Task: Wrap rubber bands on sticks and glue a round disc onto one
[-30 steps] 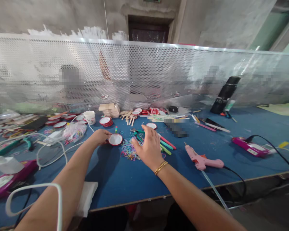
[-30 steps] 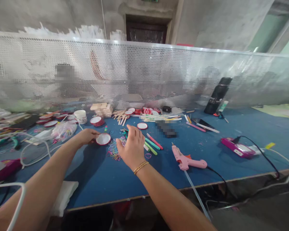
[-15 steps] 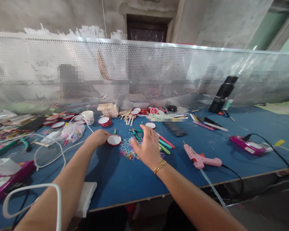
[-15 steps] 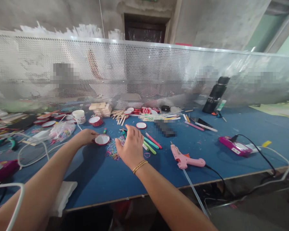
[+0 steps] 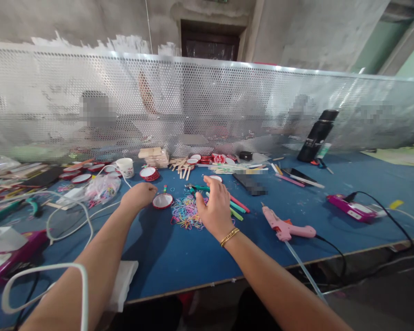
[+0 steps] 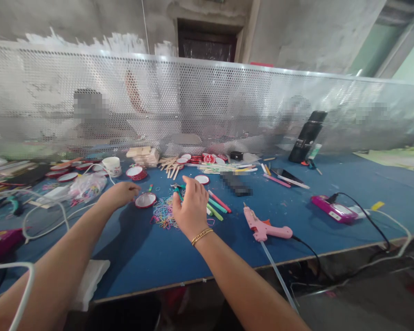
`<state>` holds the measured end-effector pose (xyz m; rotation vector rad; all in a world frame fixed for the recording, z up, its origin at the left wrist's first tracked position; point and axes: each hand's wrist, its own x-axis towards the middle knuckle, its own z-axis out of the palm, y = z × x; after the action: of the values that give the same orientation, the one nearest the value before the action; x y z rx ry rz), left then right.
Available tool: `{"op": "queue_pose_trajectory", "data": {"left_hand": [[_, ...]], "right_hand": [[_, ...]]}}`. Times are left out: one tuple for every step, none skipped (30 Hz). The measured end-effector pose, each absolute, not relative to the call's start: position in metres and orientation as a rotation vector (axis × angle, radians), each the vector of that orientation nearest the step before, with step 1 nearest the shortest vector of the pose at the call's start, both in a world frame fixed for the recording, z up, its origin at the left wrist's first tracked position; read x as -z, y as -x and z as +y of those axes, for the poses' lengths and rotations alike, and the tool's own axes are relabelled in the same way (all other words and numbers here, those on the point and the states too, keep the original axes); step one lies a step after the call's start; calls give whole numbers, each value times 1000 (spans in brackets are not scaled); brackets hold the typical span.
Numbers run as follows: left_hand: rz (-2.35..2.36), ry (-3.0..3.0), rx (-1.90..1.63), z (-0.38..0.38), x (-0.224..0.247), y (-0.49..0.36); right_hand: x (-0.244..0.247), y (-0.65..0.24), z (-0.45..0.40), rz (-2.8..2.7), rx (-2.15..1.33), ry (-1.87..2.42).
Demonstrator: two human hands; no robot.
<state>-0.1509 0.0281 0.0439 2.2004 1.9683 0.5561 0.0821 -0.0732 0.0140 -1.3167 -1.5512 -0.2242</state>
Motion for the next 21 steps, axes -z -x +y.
{"op": "queue_pose_trajectory", "data": {"left_hand": [[1992, -2204, -566, 24, -48, 148], [2010, -2214, -582, 21, -51, 146], [2028, -2225, -606, 18, -55, 143], [2047, -2234, -642, 15, -59, 141], [2064, -2238, -683, 12, -62, 138], [2080, -2236, -725, 10, -65, 137], [2090, -2227, -770, 8, -67, 135], [2086, -2213, -824, 7, -69, 134], [2071, -2197, -882, 6, -71, 133], [2045, -2186, -939, 6, -72, 133], [2014, -2179, -993, 6, -73, 133], [1983, -2176, -1038, 6, -74, 132], [1963, -2172, -1073, 5, -74, 132], [1949, -2169, -1097, 5, -75, 132], [1936, -2164, -1107, 4, -75, 132], [1924, -2157, -1106, 4, -76, 132], [1900, -2161, -1088, 4, -76, 132], [1874, -2165, -1057, 3, -76, 132], [1853, -2173, -1023, 3, -75, 132], [1844, -2177, -998, 3, -75, 131], [1826, -2185, -969, 3, -74, 131]], "right_hand": [[-17, -85, -73, -1524, 230, 1305], [-20, -88, -72, -1493, 237, 1292], [-23, -91, -72, -1462, 245, 1278], [-28, -95, -71, -1431, 253, 1264], [-32, -99, -71, -1404, 261, 1250], [-37, -103, -70, -1384, 267, 1238], [-42, -106, -70, -1370, 270, 1227], [-47, -109, -69, -1366, 273, 1218], [-52, -112, -68, -1369, 271, 1212], [-57, -114, -66, -1377, 265, 1207], [-62, -116, -64, -1389, 255, 1204], [-67, -118, -61, -1399, 244, 1199], [-74, -121, -57, -1407, 234, 1192], [-80, -123, -52, -1412, 224, 1184], [-87, -126, -46, -1417, 215, 1176], [-95, -130, -38, -1422, 203, 1170], [-103, -134, -30, -1424, 185, 1177], [-112, -138, -21, -1434, 164, 1195], [-120, -143, -10, -1455, 144, 1220], [-127, -148, 1, -1487, 129, 1238], [-134, -154, 12, -1541, 110, 1256]]}}
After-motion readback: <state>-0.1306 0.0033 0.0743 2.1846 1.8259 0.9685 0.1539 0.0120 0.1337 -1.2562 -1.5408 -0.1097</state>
